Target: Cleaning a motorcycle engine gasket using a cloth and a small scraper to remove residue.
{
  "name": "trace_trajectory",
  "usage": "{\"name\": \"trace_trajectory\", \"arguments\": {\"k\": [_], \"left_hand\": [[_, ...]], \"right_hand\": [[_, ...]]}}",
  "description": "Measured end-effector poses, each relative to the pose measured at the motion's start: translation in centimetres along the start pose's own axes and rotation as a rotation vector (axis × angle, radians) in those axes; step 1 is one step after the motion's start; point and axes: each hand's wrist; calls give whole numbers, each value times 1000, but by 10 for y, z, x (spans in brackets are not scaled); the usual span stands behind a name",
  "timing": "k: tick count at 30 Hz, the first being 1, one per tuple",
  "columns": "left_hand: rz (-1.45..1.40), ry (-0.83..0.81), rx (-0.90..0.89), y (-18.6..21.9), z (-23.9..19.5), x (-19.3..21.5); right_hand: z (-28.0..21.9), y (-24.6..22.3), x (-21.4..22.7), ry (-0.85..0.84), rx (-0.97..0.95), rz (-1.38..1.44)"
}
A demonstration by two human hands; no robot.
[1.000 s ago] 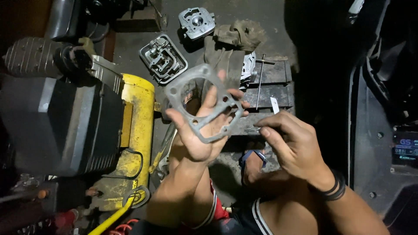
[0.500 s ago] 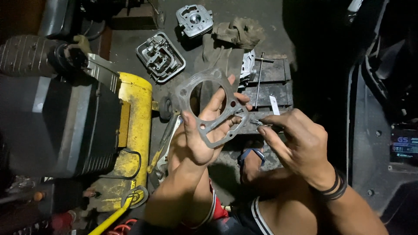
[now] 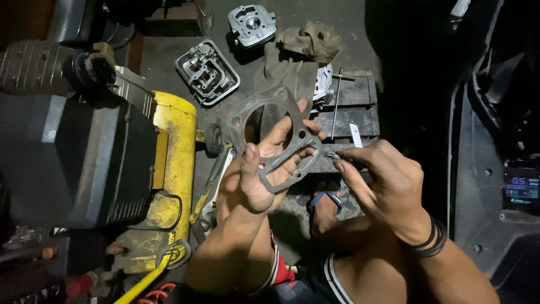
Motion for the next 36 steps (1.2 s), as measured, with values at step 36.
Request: {"name": "trace_trajectory", "arguments": {"k": [36], "left_hand": [[46,-11,-27,-11,1,9]], "right_hand": [[4,-6,0,-52,216,-226]]}}
Point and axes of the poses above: each hand's wrist, its own z-axis towards the middle knuckle, its own x-axis out of the back of the hand, y = z × x, and after that the axes turned 13 degrees about x, right-handed
